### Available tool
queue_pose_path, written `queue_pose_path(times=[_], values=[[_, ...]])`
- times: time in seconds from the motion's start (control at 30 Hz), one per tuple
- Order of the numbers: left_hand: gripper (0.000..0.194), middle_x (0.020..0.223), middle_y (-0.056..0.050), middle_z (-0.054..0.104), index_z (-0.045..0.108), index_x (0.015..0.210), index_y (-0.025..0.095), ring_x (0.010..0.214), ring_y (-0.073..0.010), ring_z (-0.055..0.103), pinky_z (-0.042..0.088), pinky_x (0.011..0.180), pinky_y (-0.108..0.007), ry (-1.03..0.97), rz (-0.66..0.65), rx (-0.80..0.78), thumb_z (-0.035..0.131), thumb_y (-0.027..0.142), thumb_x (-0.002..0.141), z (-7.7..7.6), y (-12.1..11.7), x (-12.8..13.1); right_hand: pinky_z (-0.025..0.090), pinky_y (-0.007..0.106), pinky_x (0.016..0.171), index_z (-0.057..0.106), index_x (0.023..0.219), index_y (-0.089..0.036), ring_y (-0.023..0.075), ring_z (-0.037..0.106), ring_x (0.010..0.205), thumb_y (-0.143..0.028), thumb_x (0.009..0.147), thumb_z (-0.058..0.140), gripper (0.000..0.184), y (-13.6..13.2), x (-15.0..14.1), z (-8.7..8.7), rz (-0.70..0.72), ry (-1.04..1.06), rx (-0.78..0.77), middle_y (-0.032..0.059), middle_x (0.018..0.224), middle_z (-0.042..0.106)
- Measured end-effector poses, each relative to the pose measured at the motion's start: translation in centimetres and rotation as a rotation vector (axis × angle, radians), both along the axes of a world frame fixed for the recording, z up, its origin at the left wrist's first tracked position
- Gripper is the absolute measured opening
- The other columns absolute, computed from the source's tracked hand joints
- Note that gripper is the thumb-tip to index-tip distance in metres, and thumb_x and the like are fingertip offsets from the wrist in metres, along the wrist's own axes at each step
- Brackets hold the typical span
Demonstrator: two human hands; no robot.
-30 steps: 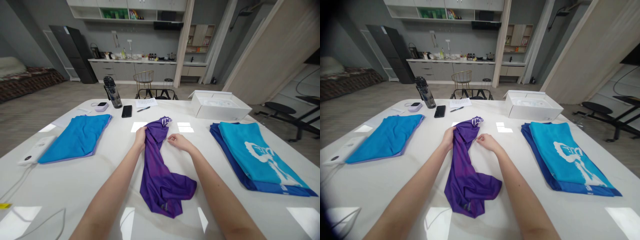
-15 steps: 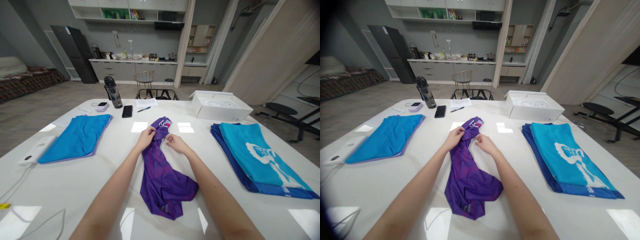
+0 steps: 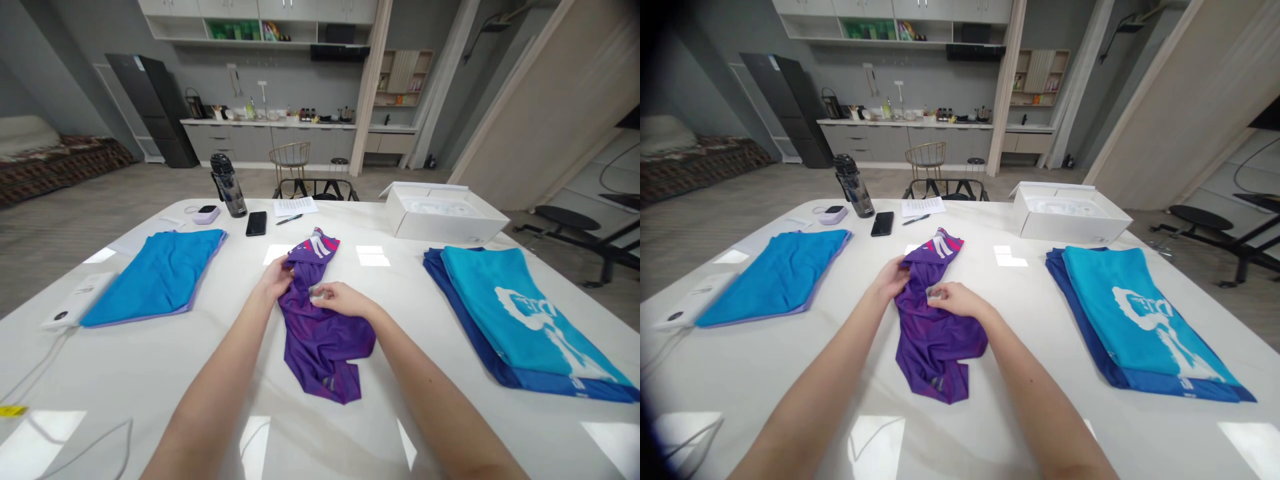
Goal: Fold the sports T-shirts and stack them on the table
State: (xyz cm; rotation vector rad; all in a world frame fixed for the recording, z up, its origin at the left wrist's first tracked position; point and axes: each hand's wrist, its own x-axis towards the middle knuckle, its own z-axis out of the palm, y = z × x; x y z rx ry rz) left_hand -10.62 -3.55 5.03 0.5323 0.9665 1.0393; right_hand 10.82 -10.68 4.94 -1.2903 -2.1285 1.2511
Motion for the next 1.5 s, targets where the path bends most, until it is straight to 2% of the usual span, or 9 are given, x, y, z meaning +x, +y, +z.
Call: queue_pose_path(times=[0.17, 0.3, 0.47, 0.83, 0.97, 1.17, 1.27, 1.4, 1.5], values=[[0.01, 0.064, -0.002, 0.057, 0.054, 0.067, 0.02, 0.055, -0.0156, 0.053, 0.048, 0.057, -0.031, 0.117, -0.174, 0.078, 0.055, 0.028, 0.074, 0.7, -1.9, 3.2, 0.043, 0.024, 0.058, 0.074, 0.09, -0.015, 0.0133, 0.056, 0.061, -0.05, 0.086, 0.067, 0.036, 0.4, 2.0, 1.1, -0.053, -0.049, -0.197, 0.0032, 0.074, 0.07], [0.019, 0.089, -0.003, 0.066, 0.062, 0.087, 0.021, 0.08, -0.0184, 0.062, 0.05, 0.073, -0.03, 0.609, 0.031, 0.505, 0.062, 0.038, 0.078, 1.1, -2.7, 4.0, 0.043, 0.025, 0.063, 0.075, 0.094, -0.015, 0.0153, 0.06, 0.066, -0.044, 0.086, 0.068, 0.031, 1.8, 4.1, 1.1, -0.405, -0.128, 0.042, 0.0038, 0.075, 0.07], [0.019, 0.087, -0.004, 0.069, 0.069, 0.085, 0.022, 0.086, -0.0237, 0.063, 0.047, 0.085, -0.036, 1.015, -0.252, 0.822, 0.075, 0.036, 0.074, 0.3, -3.1, 4.6, 0.045, 0.026, 0.073, 0.07, 0.117, -0.018, 0.0187, 0.066, 0.081, -0.032, 0.084, 0.072, 0.037, 2.4, 3.3, -0.8, -0.432, -0.188, 0.173, 0.0038, 0.088, 0.073], [0.04, 0.073, -0.006, 0.069, 0.073, 0.075, 0.016, 0.076, -0.0237, 0.065, 0.051, 0.07, -0.032, 0.324, -0.308, 0.489, 0.075, 0.055, 0.075, 0.5, -3.5, 4.6, 0.045, 0.024, 0.072, 0.071, 0.085, -0.016, 0.0178, 0.065, 0.079, -0.019, 0.081, 0.059, 0.013, 2.6, 3.0, -1.7, -0.429, -0.063, 0.228, 0.0048, 0.086, 0.074], [0.038, 0.078, -0.005, 0.072, 0.075, 0.078, 0.015, 0.079, -0.0214, 0.065, 0.051, 0.072, -0.03, 0.337, -0.061, 0.499, 0.076, 0.053, 0.075, 0.3, -2.5, 4.2, 0.045, 0.025, 0.072, 0.071, 0.083, -0.018, 0.0173, 0.064, 0.077, -0.021, 0.08, 0.059, 0.013, 2.6, 3.7, -0.9, -0.449, -0.109, 0.243, 0.0032, 0.082, 0.072], [0.024, 0.08, -0.002, 0.068, 0.067, 0.084, 0.018, 0.074, -0.0159, 0.063, 0.049, 0.064, -0.025, 0.173, 0.667, 0.303, 0.063, 0.042, 0.081, 0.6, 1.2, -0.6, 0.041, 0.025, 0.063, 0.071, 0.073, -0.019, 0.0191, 0.065, 0.073, -0.019, 0.074, 0.068, 0.003, 2.6, 7.8, 0.4, -0.454, -0.456, 0.142, 0.0052, 0.075, 0.071], [0.015, 0.076, -0.002, 0.064, 0.06, 0.08, 0.02, 0.072, -0.0174, 0.063, 0.052, 0.064, -0.028, 0.164, 0.763, 0.159, 0.052, 0.033, 0.081, 0.2, 2.6, -4.3, 0.041, 0.026, 0.062, 0.072, 0.073, -0.019, 0.0203, 0.065, 0.072, -0.017, 0.071, 0.07, 0.003, 2.5, 10.1, 0.5, -0.473, -0.579, 0.076, 0.0077, 0.077, 0.072], [0.022, 0.096, -0.005, 0.062, 0.058, 0.096, 0.02, 0.091, -0.0205, 0.064, 0.054, 0.085, -0.036, 0.522, 0.972, 0.166, 0.051, 0.02, 0.075, 0.1, 2.5, -7.3, 0.044, 0.029, 0.068, 0.076, 0.091, -0.019, 0.0222, 0.066, 0.079, -0.014, 0.076, 0.066, 0.019, 2.4, 10.8, 1.2, -0.582, -0.61, 0.106, 0.0103, 0.091, 0.073], [0.042, 0.12, -0.009, 0.059, 0.058, 0.116, 0.02, 0.116, -0.0219, 0.058, 0.043, 0.107, -0.039, 1.007, 1.0, 0.505, 0.05, 0.011, 0.076, 0.6, 1.5, -6.9, 0.045, 0.029, 0.076, 0.073, 0.106, -0.019, 0.021, 0.065, 0.085, -0.021, 0.087, 0.059, 0.023, 2.3, 8.1, 2.0, -0.593, -0.414, 0.34, 0.0082, 0.096, 0.073]])
